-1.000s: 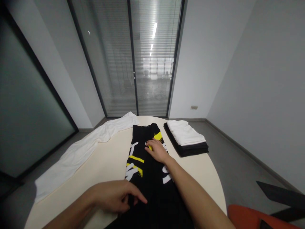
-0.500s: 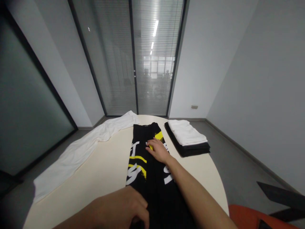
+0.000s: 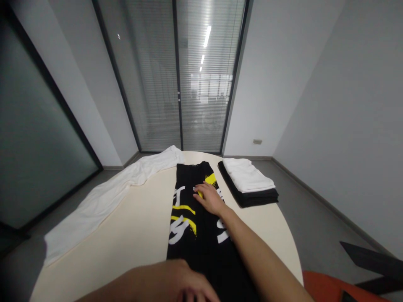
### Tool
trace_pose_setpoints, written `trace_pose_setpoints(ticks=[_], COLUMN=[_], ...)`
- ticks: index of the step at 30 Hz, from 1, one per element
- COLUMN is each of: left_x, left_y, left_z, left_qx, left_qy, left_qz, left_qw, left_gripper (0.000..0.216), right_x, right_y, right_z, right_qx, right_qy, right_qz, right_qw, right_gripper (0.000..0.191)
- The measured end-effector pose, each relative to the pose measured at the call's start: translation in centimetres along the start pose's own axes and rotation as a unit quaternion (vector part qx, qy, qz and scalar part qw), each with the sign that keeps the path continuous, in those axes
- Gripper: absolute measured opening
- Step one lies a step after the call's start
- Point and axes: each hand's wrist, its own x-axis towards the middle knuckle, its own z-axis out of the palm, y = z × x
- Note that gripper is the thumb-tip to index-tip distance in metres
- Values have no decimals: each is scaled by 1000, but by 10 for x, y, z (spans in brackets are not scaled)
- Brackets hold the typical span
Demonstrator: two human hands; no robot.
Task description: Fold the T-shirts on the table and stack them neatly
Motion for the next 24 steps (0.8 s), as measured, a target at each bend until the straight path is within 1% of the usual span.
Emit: trace_pose_setpoints(ticks=[1, 2, 3, 4, 5, 7, 9, 11, 13, 16, 19, 21, 24], left_x=[-1, -2, -3, -4, -5, -5, -5, -5, -4, -3, -3, -4, -6], left_y=[4, 6, 6, 3, -1, -12, -20, -24, -24, -24, -28, -32, -41], left_z=[-4, -7, -10, -12, -13, -14, -14, -15, -16, -16, -19, -24, -32], left_qx=[33, 74, 117, 158, 189, 221, 231, 232, 239, 246, 249, 260, 275], left_qy=[73, 130, 170, 189, 186, 155, 130, 119, 127, 143, 156, 181, 222], left_qz=[-8, -11, -7, -1, 2, -7, -26, -35, -50, -77, -75, -84, -137], left_qw=[997, 989, 978, 969, 964, 963, 964, 965, 961, 955, 953, 945, 925], left_gripper=[43, 42, 40, 40, 43, 54, 65, 71, 74, 80, 79, 72, 67], right_x=[0, 0, 0, 0, 0, 0, 0, -1, -2, -4, -5, -4, 6], right_y=[0, 0, 1, 2, 3, 7, 10, 11, 9, 2, -3, -4, -4], right_z=[0, 0, 1, 1, 3, 5, 7, 7, 7, 5, 4, 4, 1], right_qx=[2, 3, 6, 10, 17, 41, 74, 90, 70, 12, -14, -18, -20], right_qy=[1, 2, 3, 5, 9, 27, 48, 58, 44, -8, -48, -52, -47], right_qz=[1, 2, 4, 8, 13, 28, 43, 51, 53, 55, 64, 72, 99], right_qw=[1000, 1000, 1000, 1000, 1000, 998, 995, 993, 995, 998, 997, 996, 994], right_gripper=[20, 20, 20, 20, 20, 21, 23, 25, 28, 39, 49, 51, 50])
